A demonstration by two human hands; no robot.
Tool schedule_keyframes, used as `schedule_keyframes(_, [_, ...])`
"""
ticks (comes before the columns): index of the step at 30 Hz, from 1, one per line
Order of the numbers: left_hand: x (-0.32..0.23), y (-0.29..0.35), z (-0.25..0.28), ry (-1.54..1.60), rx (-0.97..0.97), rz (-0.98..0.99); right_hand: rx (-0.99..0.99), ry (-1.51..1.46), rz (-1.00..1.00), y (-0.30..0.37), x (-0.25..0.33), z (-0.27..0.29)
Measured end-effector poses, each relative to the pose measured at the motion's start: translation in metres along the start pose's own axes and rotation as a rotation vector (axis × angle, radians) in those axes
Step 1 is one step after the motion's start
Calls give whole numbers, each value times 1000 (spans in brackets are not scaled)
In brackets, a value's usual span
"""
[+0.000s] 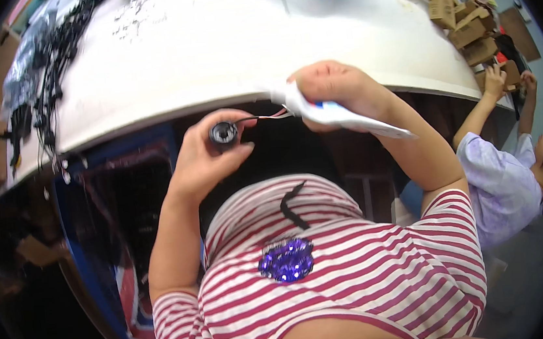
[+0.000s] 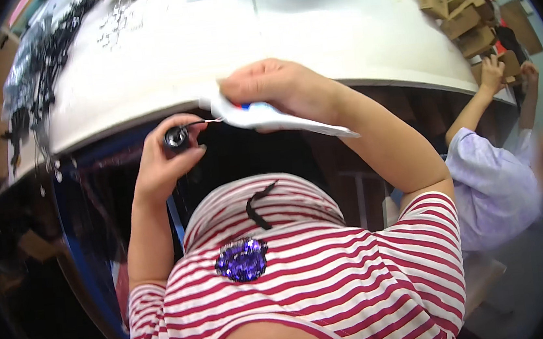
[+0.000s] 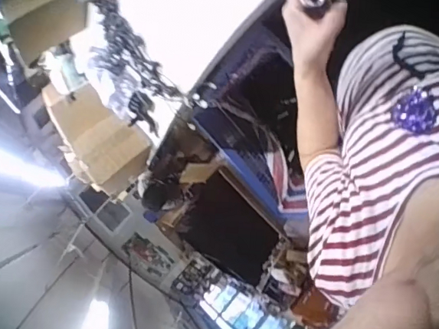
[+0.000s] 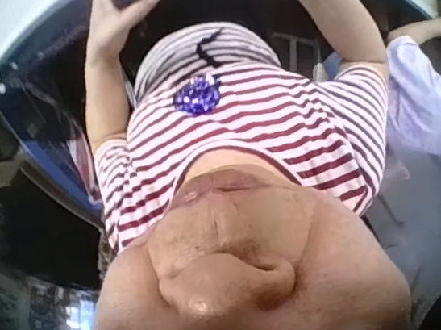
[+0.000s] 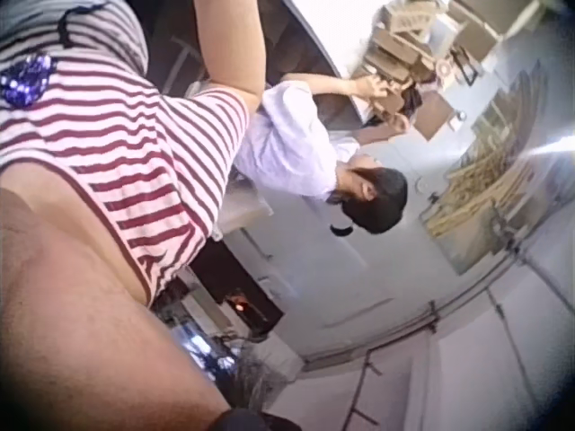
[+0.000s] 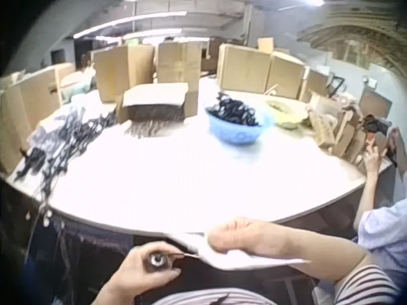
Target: The person assembles small electronic components at a workbench. They repeatedly pick up a black cylindrical housing, insert a small LED module, apply glue from a tube, and secure a cap. The process is repeated for multiple units throughout the clip.
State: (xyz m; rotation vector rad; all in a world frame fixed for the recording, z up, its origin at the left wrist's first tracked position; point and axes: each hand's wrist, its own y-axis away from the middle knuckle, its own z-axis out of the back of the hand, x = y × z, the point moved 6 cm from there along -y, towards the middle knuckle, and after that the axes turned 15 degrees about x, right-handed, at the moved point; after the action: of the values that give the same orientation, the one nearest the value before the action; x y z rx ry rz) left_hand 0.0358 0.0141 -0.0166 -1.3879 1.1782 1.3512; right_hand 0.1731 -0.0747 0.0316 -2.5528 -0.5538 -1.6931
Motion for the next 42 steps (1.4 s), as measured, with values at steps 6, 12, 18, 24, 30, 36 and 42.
schedule_keyframes(6, [1, -8, -5, 215, 93, -187, -562, 673, 199, -10, 60, 131])
schedule_keyframes(12, [-5, -11, -3, 141, 38, -204, -964, 1572, 98, -31, 79, 175])
schedule_keyframes(18, [-10, 0, 10, 210, -68, -295, 26, 999, -277, -23, 2, 13])
schedule_keyframes(24, [-15, 0, 5, 374, -109, -345, 179, 421, -291, -62, -154, 3])
schedule_keyframes(30, [-20, 6, 5, 289, -108, -411, 80, 529, -356, -74, -201, 36])
schedule_keyframes(36, [-16, 10, -2, 248, -79, -316, 99, 942, -138, -68, -181, 13])
schedule_keyframes(42, [-17, 20, -19, 200, -76, -173, 70, 1040, -148, -76, -217, 16])
